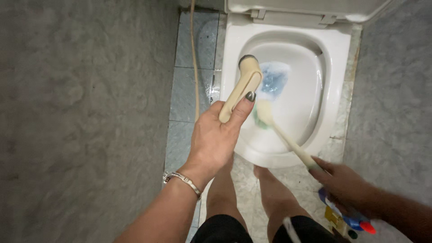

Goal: The person cleans a toilet by applying liquid cleaner and scrubbing the inside of the bowl and the rim with a brush while using a bidet sprayer to rinse.

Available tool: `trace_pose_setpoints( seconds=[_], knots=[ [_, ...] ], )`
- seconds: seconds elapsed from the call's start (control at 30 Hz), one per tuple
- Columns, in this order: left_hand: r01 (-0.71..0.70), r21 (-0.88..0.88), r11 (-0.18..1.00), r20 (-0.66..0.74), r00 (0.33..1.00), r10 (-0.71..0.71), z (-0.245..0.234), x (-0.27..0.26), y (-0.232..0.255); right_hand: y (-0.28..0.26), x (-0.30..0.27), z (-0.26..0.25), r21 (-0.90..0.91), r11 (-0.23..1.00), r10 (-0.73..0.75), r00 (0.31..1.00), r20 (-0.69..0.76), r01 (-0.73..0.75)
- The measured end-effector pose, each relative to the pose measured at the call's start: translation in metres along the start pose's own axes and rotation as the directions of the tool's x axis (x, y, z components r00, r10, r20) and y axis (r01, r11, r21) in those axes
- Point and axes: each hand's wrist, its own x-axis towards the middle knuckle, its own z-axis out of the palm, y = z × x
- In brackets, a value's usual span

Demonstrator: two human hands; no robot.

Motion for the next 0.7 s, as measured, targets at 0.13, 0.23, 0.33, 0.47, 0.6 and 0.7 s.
trace_pose_setpoints(
  seconds=[0.13, 0.23, 0.33, 0.47, 0.6, 0.7],
  knots=[
    [0.018, -0.026, 0.999, 0.041, 0.999, -0.017, 0.002, 0.005, 0.002, 0.007, 0.044, -0.009, -0.261, 0.964, -0.082, 0.991, -0.109, 0.051],
    [-0.008, -0.051, 0.999, 0.018, 1.000, 0.009, 0.002, 0.006, 0.003, -0.067, 0.091, -0.022, -0.104, 0.989, -0.098, 0.994, 0.049, 0.103],
    [-0.035, 0.028, 0.999, 0.011, 0.999, 0.035, 0.003, 0.006, 0.002, -0.147, 0.095, -0.039, 0.559, 0.811, 0.010, 0.958, 0.287, -0.175],
    [-0.060, -0.021, 0.998, 0.001, 0.998, 0.060, 0.003, 0.000, 0.006, -0.144, 0.050, -0.074, 0.742, 0.666, -0.254, 0.914, 0.317, -0.072],
    [0.018, 0.023, 1.000, 0.029, 0.999, -0.019, 0.004, 0.000, 0.017, -0.095, 0.018, -0.103, 0.924, 0.379, -0.438, 0.870, 0.226, -0.049],
    [-0.012, -0.003, 1.000, 0.010, 1.000, 0.012, 0.002, 0.003, 0.022, -0.091, 0.010, -0.105, 0.999, 0.010, -0.421, 0.906, 0.036, -0.035]
  ],
)
